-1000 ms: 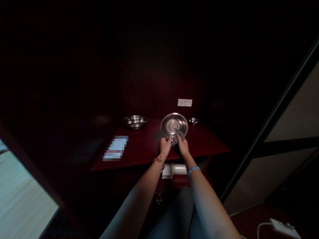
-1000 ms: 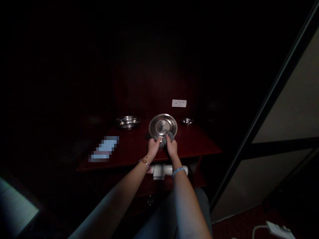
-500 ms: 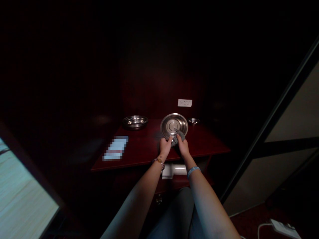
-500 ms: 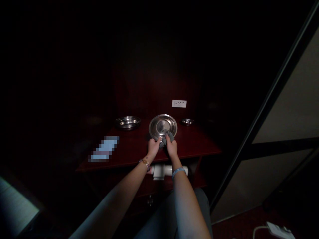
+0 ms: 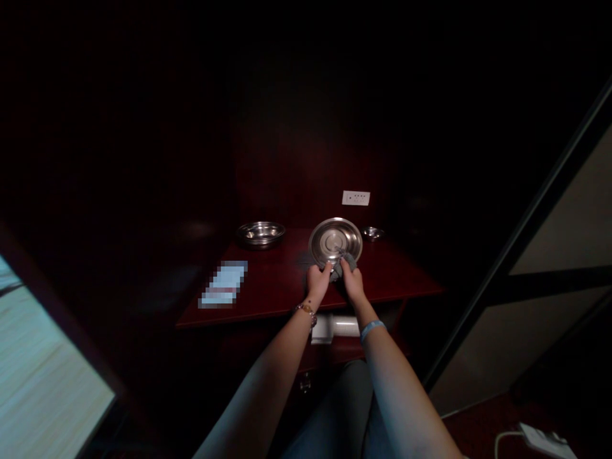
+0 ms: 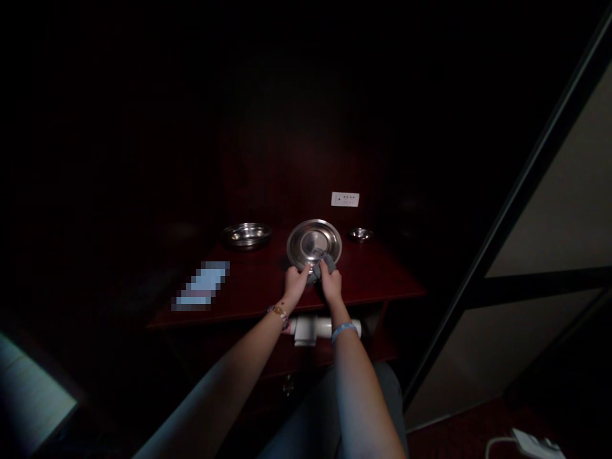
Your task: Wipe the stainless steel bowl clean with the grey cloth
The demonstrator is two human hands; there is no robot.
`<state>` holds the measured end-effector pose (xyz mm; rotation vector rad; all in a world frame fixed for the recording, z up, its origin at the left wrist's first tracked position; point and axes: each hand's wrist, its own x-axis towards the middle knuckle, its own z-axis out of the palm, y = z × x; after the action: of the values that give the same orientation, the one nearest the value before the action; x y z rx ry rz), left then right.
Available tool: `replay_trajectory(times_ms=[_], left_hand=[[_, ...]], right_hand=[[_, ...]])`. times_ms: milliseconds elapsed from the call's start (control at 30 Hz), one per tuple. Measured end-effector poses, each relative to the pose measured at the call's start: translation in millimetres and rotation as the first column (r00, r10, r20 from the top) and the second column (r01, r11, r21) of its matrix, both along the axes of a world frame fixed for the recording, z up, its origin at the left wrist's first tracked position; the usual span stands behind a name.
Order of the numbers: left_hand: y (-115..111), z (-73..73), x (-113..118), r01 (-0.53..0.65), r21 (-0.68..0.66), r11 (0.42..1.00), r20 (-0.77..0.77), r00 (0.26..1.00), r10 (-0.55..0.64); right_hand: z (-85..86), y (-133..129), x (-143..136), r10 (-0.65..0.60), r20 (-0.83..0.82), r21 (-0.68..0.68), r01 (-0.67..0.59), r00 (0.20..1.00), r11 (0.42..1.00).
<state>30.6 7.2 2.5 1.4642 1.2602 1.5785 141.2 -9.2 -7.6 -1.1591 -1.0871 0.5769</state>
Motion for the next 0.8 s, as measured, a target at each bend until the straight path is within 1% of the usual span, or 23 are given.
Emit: replay_trajectory(times_ms=[100, 233, 300, 367, 433, 500, 567, 633, 700, 800], left_hand=[[0.8, -1.2, -0.6, -0.011, 0.015, 1.000, 0.062, 0.998, 0.010], [2.6, -3.1, -1.7, -0.088, 0.043, 0.995, 0.177, 0.981, 0.079], [3.1, -3.5, -1.8, -0.112, 0.062, 0.992, 0.200, 0.975, 0.097], [2.9, -3.7, -1.7, -0.101, 0.074, 0.992, 0.181, 0.980, 0.087], [2.6, -4.1, -1.7, -0.071, 0.065, 0.995, 0.122, 0.991, 0.062], [2.3, -4.8, -2.1, -0.045, 0.023, 0.999, 0.037, 0.998, 0.044], [2.7, -5.8, -2.6, -0.029, -0.048, 0.998, -0.053, 0.998, 0.026], [3.7, -7.0, -2.9, -0.006, -0.102, 0.995, -0.111, 0.994, -0.005], [5.4, -8.1, -2.6, 0.025, -0.104, 0.994, -0.115, 0.993, -0.037], [7.6, -8.8, -1.3, 0.067, -0.056, 0.996, -0.055, 0.996, -0.070]], right_hand=[[0.4, 0.0, -0.9, -0.011, 0.004, -0.020, 0.011, 1.000, 1.000], [0.7, 0.3, -1.8, 0.000, 0.028, -0.015, 0.001, 1.000, 1.000], [0.8, 0.5, -1.3, -0.006, 0.032, -0.012, 0.006, 0.999, 1.000], [0.9, 0.3, -0.4, -0.028, 0.030, -0.013, 0.028, 0.999, 1.000], [1.3, -0.3, 0.5, -0.054, 0.027, -0.016, 0.055, 0.998, 0.998], [2.0, -1.3, 1.0, -0.066, 0.021, -0.016, 0.066, 0.998, 0.998], [2.7, -2.5, 0.9, -0.055, 0.012, -0.014, 0.055, 0.998, 0.998], [3.1, -3.2, 0.7, -0.036, 0.001, -0.006, 0.036, 0.999, 0.999], [3.0, -3.1, 0.5, -0.026, -0.005, 0.003, 0.026, 1.000, 1.000], [1.7, -1.5, 0.3, -0.018, -0.003, 0.008, 0.018, 1.000, 1.000]])
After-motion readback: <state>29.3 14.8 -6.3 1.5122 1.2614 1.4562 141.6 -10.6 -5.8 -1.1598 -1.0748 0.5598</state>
